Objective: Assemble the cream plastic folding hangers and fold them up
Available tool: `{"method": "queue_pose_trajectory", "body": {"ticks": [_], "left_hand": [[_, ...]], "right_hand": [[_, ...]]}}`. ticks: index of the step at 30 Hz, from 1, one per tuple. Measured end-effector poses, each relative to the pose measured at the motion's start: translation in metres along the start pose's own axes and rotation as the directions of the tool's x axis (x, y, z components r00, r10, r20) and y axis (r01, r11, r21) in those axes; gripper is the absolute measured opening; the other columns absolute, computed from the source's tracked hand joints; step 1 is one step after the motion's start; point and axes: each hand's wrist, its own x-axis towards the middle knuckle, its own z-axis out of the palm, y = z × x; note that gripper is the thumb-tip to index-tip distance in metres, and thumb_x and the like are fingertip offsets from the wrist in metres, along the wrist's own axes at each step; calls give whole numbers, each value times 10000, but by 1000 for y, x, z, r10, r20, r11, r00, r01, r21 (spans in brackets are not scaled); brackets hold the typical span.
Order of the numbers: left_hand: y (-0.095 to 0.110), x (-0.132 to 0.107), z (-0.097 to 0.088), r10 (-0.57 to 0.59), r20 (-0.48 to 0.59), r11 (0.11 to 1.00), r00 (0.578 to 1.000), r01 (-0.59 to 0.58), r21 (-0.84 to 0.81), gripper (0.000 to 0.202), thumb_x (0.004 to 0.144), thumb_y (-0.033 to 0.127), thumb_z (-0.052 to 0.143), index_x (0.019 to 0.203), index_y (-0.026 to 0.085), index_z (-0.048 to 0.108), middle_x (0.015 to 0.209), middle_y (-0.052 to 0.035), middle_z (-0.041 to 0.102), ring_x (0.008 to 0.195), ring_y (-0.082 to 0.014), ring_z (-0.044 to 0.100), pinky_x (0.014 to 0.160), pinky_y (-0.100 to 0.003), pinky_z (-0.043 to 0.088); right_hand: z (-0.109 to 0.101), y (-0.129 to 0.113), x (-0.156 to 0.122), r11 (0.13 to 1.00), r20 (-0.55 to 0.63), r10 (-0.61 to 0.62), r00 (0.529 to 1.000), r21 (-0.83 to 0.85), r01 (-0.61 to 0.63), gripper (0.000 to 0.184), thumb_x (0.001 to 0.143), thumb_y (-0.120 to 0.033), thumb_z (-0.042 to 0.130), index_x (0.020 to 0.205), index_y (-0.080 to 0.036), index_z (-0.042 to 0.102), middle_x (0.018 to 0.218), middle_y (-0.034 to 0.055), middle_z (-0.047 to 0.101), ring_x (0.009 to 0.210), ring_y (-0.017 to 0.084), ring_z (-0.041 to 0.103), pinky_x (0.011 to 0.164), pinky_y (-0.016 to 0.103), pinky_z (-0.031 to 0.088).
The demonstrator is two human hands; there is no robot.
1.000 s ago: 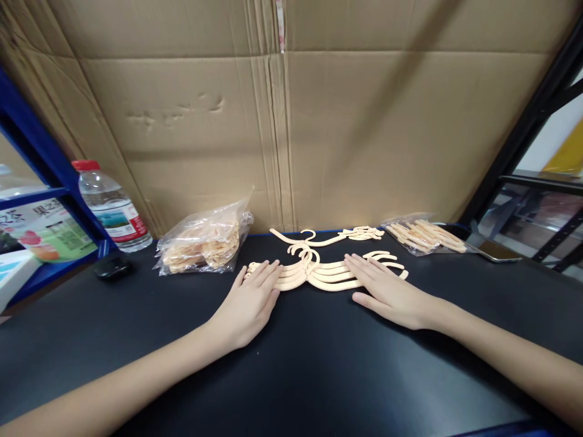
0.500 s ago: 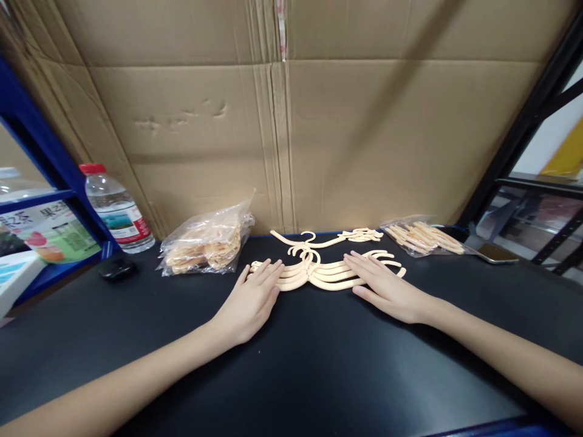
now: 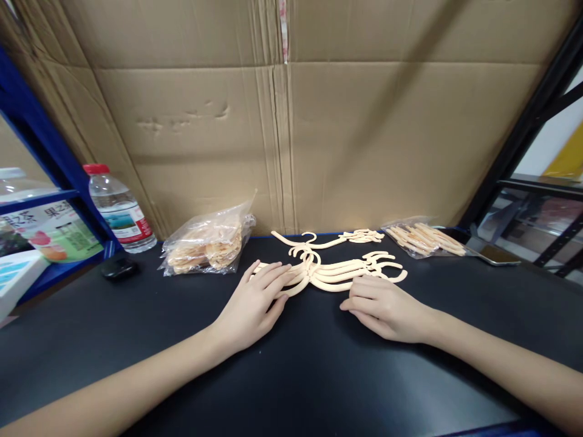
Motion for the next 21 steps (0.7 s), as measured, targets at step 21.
{"method": "queue_pose_trajectory", "body": {"ticks": [21], "left_hand": [[1,1,-2,34,-50,998,998,-36,-49,285,881,130,454,1129,241,540,1189,-28,627,1117,-190,550,1059,-461,261]], "right_hand": [[-4,-2,3,1000,-23,-6,1000,3,6,281,924,-124,372,977,-146,648,775,70,584,711,178,504,643,311,413]]}}
